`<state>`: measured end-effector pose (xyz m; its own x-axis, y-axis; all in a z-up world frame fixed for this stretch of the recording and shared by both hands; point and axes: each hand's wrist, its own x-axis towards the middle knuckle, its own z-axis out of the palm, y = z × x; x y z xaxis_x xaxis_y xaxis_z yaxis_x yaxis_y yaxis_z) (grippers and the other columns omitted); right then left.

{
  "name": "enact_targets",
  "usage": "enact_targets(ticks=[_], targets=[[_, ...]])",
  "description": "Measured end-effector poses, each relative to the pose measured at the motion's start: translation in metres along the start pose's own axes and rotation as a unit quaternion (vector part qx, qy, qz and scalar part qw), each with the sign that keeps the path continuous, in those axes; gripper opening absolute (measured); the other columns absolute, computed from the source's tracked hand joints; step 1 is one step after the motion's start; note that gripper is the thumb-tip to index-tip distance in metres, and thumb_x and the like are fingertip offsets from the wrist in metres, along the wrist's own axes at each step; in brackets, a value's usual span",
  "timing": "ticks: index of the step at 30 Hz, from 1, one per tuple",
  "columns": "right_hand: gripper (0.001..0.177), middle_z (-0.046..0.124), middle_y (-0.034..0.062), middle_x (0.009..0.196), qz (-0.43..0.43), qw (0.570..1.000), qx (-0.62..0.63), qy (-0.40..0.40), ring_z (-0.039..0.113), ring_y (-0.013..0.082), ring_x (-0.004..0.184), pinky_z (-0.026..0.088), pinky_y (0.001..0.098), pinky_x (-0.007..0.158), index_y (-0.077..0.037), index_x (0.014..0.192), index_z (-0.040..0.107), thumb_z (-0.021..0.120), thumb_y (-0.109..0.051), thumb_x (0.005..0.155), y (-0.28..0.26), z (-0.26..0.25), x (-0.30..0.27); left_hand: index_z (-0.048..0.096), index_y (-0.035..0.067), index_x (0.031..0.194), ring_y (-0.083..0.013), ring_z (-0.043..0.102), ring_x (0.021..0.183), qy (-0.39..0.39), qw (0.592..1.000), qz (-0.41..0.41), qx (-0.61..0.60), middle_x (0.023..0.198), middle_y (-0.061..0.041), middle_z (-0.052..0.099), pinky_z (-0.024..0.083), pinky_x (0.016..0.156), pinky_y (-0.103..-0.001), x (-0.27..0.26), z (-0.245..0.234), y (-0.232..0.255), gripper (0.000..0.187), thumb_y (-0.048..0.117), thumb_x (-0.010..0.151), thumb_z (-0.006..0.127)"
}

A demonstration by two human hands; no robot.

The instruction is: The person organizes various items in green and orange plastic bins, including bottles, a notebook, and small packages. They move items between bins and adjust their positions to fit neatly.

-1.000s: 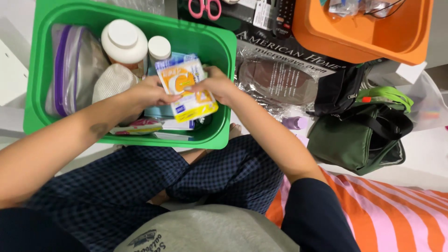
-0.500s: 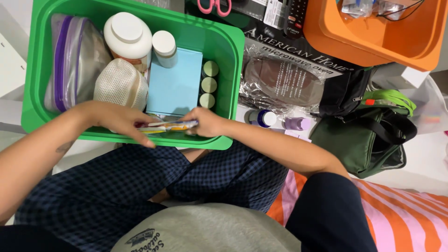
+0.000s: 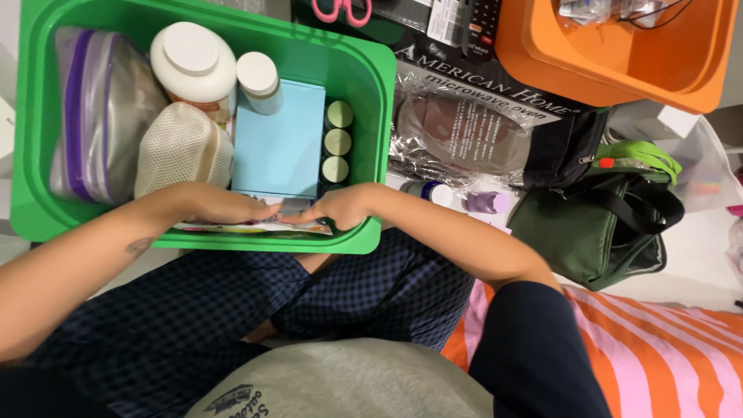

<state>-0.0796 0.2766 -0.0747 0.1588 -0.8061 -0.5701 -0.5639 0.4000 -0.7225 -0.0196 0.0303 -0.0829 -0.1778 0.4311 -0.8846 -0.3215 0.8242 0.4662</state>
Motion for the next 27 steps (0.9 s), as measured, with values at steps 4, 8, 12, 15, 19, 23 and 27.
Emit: enact_targets(ticks=[4, 8, 12, 15, 19, 23, 27], targets=[[0.098, 0.068, 0.0132, 0.135, 0.023, 0.996, 0.07, -0.049, 0.069, 0.029, 0.105, 0.051, 0.0351, 0.093, -0.04, 0.163, 0.022, 0.065, -0.007, 0.081, 0.007, -0.002, 0.004, 0.032, 0.021, 0.159, -0.0208, 0.027, 0.157, -0.013, 0.997, 0.037, -0.068, 0.17, -0.002, 0.027, 0.026, 0.124, -0.042, 0.002, 0.004, -0.022, 0.08, 0.066, 0.093, 0.036], [0.095, 0.054, 0.0192, 0.151, -0.067, 0.983, 0.164, -0.041, 0.06, 0.029, 0.127, 0.046, 0.0326, 0.102, -0.024, 0.163, 0.03, 0.063, 0.0, 0.077, 0.009, 0.001, 0.007, 0.039, 0.016, 0.156, -0.0186, 0.023, 0.156, 0.034, 0.986, 0.16, -0.031, 0.17, -0.002, 0.025, 0.019, 0.124, -0.036, -0.003, 0.008, -0.038, 0.071, 0.053, 0.096, 0.047], [0.082, 0.073, 0.0333, 0.125, 0.125, 0.96, 0.248, -0.036, 0.068, 0.0421, 0.108, 0.052, 0.04, 0.091, -0.016, 0.162, 0.035, 0.059, -0.02, 0.084, -0.032, -0.014, -0.011, 0.043, 0.014, 0.154, -0.0172, 0.022, 0.156, 0.057, 0.977, 0.204, -0.035, 0.17, -0.001, 0.03, 0.019, 0.122, -0.033, -0.007, 0.015, -0.039, 0.071, 0.043, 0.091, 0.057], [0.078, 0.052, 0.0308, 0.142, -0.033, 0.991, 0.111, 0.063, 0.055, 0.0386, 0.127, 0.044, 0.0424, 0.106, 0.003, 0.155, 0.036, 0.065, -0.049, 0.105, 0.0, 0.015, 0.001, 0.048, 0.013, 0.152, -0.0176, 0.037, 0.151, 0.038, 0.978, 0.183, -0.092, 0.166, -0.001, 0.035, 0.029, 0.12, -0.033, -0.003, 0.014, -0.04, 0.067, 0.043, 0.093, 0.057], [0.065, 0.071, 0.022, 0.122, -0.113, 0.979, 0.092, 0.145, 0.07, 0.034, 0.105, 0.054, 0.0421, 0.092, -0.004, 0.147, 0.052, 0.063, -0.05, 0.103, -0.001, 0.033, 0.011, 0.055, 0.011, 0.148, -0.0208, 0.05, 0.139, 0.03, 0.975, 0.205, -0.082, 0.151, -0.007, 0.054, 0.036, 0.115, -0.035, 0.006, 0.019, -0.053, 0.066, 0.037, 0.088, 0.065], [0.041, 0.077, 0.016, 0.101, -0.107, 0.968, 0.107, 0.198, 0.072, 0.032, 0.088, 0.055, 0.0431, 0.082, -0.011, 0.132, 0.066, 0.059, -0.038, 0.102, 0.004, 0.051, 0.017, 0.059, 0.014, 0.139, -0.02, 0.057, 0.129, 0.035, 0.982, 0.152, -0.109, 0.136, -0.008, 0.063, 0.04, 0.109, -0.035, -0.016, 0.015, -0.035, 0.073, 0.051, 0.079, 0.073], [0.033, 0.076, 0.0148, 0.1, -0.065, 0.951, 0.06, 0.297, 0.072, 0.0336, 0.091, 0.055, 0.0453, 0.081, -0.011, 0.126, 0.067, 0.055, -0.03, 0.103, -0.013, 0.069, 0.007, 0.049, 0.014, 0.14, -0.0206, 0.052, 0.136, 0.03, 0.971, 0.214, -0.101, 0.145, -0.008, 0.051, 0.037, 0.11, -0.036, -0.019, 0.011, -0.039, 0.089, 0.056, 0.067, 0.079]])
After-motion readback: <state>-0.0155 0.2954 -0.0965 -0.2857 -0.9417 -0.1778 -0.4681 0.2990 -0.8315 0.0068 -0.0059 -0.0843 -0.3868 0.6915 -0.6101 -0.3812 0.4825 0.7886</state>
